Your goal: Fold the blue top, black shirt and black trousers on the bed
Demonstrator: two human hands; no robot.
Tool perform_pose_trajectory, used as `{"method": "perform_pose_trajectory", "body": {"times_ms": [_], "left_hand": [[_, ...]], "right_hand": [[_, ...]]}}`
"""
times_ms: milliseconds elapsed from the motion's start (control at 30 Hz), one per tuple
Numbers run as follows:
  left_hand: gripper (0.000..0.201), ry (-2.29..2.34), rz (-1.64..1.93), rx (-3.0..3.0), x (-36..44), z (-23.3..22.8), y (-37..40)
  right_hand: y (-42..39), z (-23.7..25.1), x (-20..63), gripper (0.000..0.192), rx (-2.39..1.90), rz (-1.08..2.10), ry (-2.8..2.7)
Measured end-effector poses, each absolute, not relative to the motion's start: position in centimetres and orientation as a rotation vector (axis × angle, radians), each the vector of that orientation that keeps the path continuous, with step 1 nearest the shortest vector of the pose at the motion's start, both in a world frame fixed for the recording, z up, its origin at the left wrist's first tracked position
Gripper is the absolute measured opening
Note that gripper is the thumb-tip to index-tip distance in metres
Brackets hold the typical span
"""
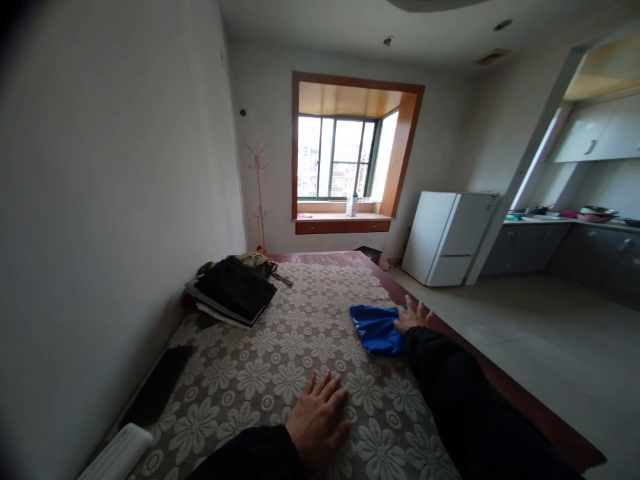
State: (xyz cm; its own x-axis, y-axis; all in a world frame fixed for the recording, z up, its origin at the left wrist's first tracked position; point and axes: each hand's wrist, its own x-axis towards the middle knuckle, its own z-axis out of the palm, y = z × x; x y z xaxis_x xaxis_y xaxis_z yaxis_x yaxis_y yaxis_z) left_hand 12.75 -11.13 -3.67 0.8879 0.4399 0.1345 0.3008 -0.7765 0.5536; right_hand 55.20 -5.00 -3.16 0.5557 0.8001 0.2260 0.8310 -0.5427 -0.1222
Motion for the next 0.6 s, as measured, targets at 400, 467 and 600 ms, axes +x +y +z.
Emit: {"method": "perform_pose_trajectory", "body": {"times_ms": [400, 467, 600], "left_hand": [[0.063, 0.562, 0.39, 2.475, 13.2, -4.2, -11.1], [0.061, 0.587, 0.417, 2.444, 13.3, -4.3, -11.1], [0.051, 0.672, 0.531, 2.301, 13.6, -4.6, -10.5]], "right_hand": [[-3.2, -9.2, 46.5, 0.069, -2.499, 0.035, -1.605], [-3.0, -8.3, 46.5, 0.069, -2.53, 0.049, -1.596], [-2.3, -6.5, 44.1, 0.069, -2.417, -0.044, -1.654]]}}
